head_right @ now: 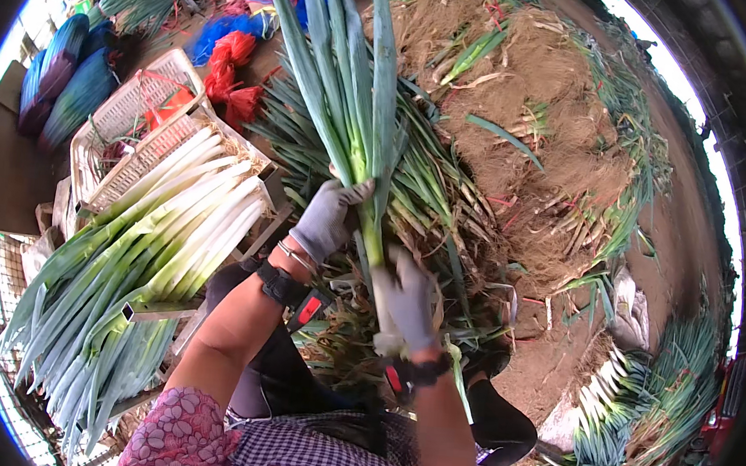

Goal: Cleaning and peeling outer layers of leeks and placing them into a collection crate.

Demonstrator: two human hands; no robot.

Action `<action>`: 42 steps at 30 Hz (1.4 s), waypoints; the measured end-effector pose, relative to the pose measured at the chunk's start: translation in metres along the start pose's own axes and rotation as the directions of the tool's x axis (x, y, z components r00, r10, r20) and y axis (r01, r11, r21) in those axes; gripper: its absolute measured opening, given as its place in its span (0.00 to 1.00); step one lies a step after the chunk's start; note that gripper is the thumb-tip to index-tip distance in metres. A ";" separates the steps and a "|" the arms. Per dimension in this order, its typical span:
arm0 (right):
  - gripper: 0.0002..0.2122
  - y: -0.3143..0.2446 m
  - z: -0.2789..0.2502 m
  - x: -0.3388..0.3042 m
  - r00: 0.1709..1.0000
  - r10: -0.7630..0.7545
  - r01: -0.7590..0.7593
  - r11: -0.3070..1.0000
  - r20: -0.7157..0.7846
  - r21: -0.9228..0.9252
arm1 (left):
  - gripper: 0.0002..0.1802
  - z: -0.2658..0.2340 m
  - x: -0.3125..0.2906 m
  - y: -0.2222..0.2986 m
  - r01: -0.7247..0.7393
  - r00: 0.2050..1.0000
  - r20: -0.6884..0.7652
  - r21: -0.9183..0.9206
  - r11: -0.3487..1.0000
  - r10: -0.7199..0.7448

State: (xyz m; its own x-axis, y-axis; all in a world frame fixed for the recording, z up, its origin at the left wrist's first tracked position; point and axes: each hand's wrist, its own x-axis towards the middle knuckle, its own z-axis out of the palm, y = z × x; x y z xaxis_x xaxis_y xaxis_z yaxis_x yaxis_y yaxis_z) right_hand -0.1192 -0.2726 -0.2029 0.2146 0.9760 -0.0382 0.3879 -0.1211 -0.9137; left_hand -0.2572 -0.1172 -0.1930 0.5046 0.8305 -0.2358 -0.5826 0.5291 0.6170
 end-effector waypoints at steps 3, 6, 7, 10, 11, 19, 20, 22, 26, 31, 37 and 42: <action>0.17 0.005 0.010 -0.068 0.940 0.208 -0.204 0.978 0.270 -0.043 | 0.16 -0.010 0.016 0.025 -0.088 0.995 -0.053 0.013 0.996 0.088; 0.13 0.020 0.018 -0.083 0.933 0.318 -0.338 0.935 0.171 0.110 | 0.16 -0.013 0.013 0.007 -0.109 0.994 0.002 0.203 0.973 0.111; 0.13 0.016 0.015 -0.063 0.934 0.331 -0.350 0.922 0.133 0.165 | 0.17 0.003 -0.001 0.000 0.026 0.998 -0.056 0.390 0.920 -0.005; 0.15 -0.023 0.017 -0.005 0.972 0.209 -0.215 0.975 0.107 0.049 | 0.12 -0.029 0.004 -0.072 0.021 0.999 -0.039 0.466 0.885 -0.003; 0.15 -0.006 0.020 -0.006 0.997 -0.024 0.031 0.994 0.068 -0.104 | 0.09 -0.029 0.012 -0.074 0.044 0.998 -0.070 0.505 0.862 -0.010; 0.12 -0.035 -0.012 -0.119 0.998 -0.037 0.016 0.911 -0.043 -0.412 | 0.12 -0.052 0.068 -0.082 0.242 0.898 -0.440 0.482 0.842 -0.007; 0.11 -0.037 -0.016 -0.127 0.993 0.058 -0.093 0.924 -0.105 -0.371 | 0.12 -0.049 0.080 -0.094 0.271 0.875 -0.483 0.464 0.844 -0.016; 0.09 -0.055 -0.018 -0.135 0.984 0.152 -0.175 0.914 -0.092 -0.365 | 0.13 -0.079 0.113 -0.118 0.238 0.895 -0.445 0.463 0.854 -0.008; 0.14 -0.051 -0.060 -0.206 0.998 0.055 -0.020 0.706 0.027 -0.708 | 0.16 -0.102 0.158 -0.126 0.248 0.815 -0.540 0.652 0.716 0.209; 0.28 -0.006 -0.081 -0.151 0.990 0.138 -0.125 0.736 -0.034 -0.666 | 0.08 -0.137 0.177 -0.047 -0.053 0.848 -0.482 0.338 0.940 0.221; 0.29 0.040 -0.056 -0.048 0.972 0.207 -0.199 0.977 -0.110 0.083 | 0.05 -0.008 0.114 -0.098 -0.115 0.910 -0.410 -0.092 0.989 0.067; 0.17 0.058 -0.065 -0.066 0.991 -0.115 0.085 0.937 -0.068 -0.339 | 0.11 0.017 0.051 -0.152 0.148 0.914 -0.373 -0.061 0.987 -0.160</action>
State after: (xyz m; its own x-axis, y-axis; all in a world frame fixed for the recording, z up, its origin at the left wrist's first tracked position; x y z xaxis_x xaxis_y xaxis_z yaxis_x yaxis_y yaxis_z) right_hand -0.0532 -0.3558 -0.2269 0.2291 0.9688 0.0944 0.6855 -0.0917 -0.7223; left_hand -0.1319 -0.1584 -0.2863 0.3173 0.7391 -0.5941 -0.5394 0.6559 0.5280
